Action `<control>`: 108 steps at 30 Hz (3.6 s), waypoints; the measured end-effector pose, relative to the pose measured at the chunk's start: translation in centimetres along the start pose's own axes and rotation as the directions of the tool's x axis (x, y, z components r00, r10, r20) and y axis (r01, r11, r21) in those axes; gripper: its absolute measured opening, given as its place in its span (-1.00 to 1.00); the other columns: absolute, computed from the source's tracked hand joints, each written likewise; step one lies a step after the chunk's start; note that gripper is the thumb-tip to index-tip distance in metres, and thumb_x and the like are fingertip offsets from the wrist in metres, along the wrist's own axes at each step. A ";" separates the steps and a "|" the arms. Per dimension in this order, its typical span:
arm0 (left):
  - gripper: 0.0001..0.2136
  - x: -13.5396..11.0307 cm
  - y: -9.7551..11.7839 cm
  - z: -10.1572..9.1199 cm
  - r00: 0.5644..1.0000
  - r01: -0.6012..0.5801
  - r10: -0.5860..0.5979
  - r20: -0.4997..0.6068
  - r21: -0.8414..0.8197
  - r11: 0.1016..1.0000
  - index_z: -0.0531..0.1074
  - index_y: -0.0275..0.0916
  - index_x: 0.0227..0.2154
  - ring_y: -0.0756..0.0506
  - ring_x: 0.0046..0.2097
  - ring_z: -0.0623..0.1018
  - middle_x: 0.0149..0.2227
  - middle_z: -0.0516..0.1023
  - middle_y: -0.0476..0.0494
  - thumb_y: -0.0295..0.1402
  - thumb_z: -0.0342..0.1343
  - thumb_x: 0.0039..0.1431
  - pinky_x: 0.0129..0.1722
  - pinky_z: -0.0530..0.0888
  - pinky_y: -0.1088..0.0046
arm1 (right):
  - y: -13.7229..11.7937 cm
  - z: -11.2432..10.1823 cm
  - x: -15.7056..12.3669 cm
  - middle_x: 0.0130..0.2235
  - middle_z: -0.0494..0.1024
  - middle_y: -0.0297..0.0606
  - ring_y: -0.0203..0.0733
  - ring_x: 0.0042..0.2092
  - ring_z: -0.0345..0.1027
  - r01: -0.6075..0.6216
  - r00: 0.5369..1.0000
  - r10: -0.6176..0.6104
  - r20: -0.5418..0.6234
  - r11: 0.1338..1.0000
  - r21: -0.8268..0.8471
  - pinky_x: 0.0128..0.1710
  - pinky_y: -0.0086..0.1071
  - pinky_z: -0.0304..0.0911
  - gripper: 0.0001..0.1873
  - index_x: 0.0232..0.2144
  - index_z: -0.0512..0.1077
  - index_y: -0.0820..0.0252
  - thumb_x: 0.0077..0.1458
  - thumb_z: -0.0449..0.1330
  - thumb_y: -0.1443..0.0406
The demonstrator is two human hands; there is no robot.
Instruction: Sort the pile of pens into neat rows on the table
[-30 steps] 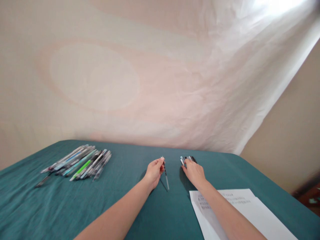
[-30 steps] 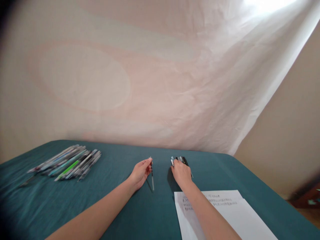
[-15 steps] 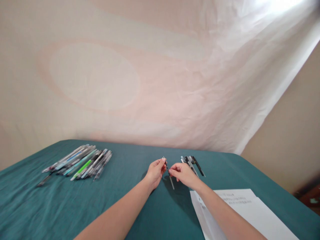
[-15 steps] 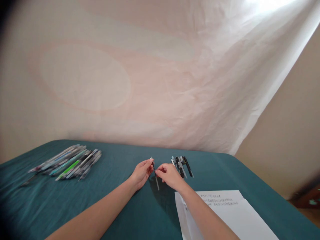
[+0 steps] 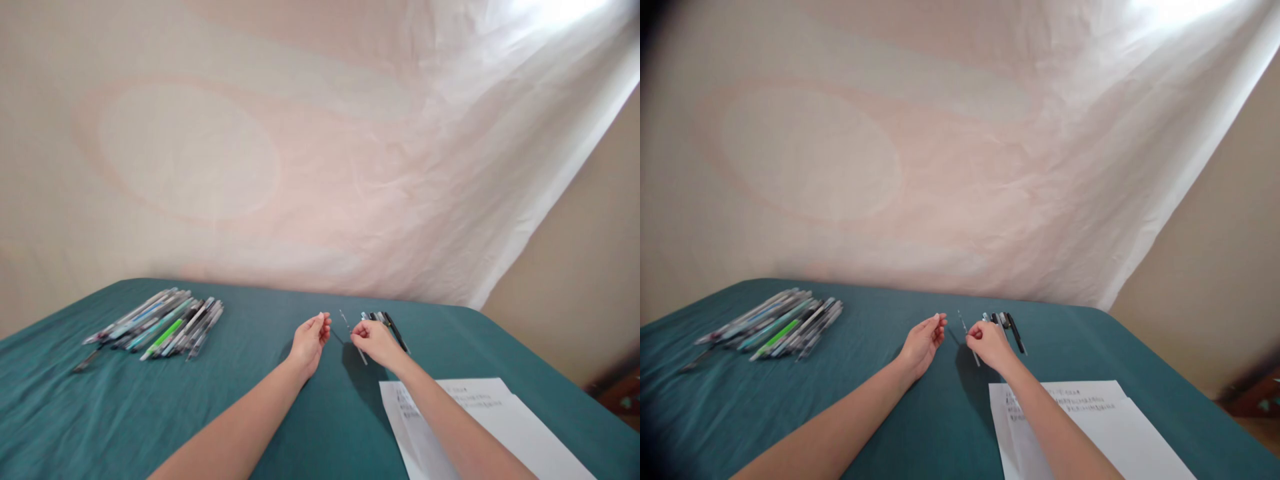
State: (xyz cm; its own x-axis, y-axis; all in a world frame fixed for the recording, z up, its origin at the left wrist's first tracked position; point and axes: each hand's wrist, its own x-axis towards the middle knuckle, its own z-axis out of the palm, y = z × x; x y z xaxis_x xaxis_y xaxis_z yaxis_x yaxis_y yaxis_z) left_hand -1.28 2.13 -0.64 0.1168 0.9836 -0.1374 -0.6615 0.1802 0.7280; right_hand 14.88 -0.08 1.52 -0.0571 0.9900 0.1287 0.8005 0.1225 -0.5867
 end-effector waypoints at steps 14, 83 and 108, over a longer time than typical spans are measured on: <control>-0.69 -0.6 0.2 0.5 0.996 0.001 -0.018 0.087 0.184 0.983 0.48 -0.35 -0.35 0.14 -0.52 0.32 -0.47 0.42 -0.07 -0.20 0.17 -0.11 -0.51 0.27 0.64 | 1.3 -0.3 -0.2 -0.23 0.45 -0.09 -0.08 -0.24 0.34 -0.114 0.980 0.049 -0.194 0.932 -0.343 -0.28 -0.33 0.12 -0.83 -0.34 0.40 0.22 -0.05 0.07 0.38; -0.84 -3.9 19.4 -15.2 0.845 0.117 0.535 0.019 0.969 -0.219 0.42 -0.29 -0.35 -0.27 -0.02 0.30 -0.14 0.38 -0.34 -0.48 0.03 -0.04 -0.06 0.15 0.24 | -3.1 3.6 -6.8 -0.35 0.41 -0.31 -0.27 -0.41 0.29 0.295 0.955 -0.297 0.024 0.953 0.066 -0.39 -0.43 0.15 -0.79 -0.41 0.40 0.10 0.03 -0.04 0.30; -0.67 -3.5 19.9 -17.8 0.819 0.371 0.573 -0.009 0.771 -0.518 0.45 -0.22 -0.41 -0.18 -0.27 0.45 -0.29 0.45 -0.25 -0.10 -0.09 0.02 -0.31 0.32 0.35 | -3.3 3.3 -7.1 -0.35 0.41 -0.34 -0.29 -0.39 0.28 0.311 0.950 -0.312 0.013 0.948 0.070 -0.38 -0.43 0.12 -0.80 -0.40 0.40 0.11 0.04 -0.03 0.32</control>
State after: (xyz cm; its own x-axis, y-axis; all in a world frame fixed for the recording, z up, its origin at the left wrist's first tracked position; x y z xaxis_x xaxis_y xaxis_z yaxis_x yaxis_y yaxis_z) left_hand -28.08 2.21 2.35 -0.2906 0.9091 0.2986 0.9568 0.2765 0.0896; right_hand 10.69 -7.24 -0.08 -0.3120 0.9030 0.2955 0.6991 0.4288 -0.5722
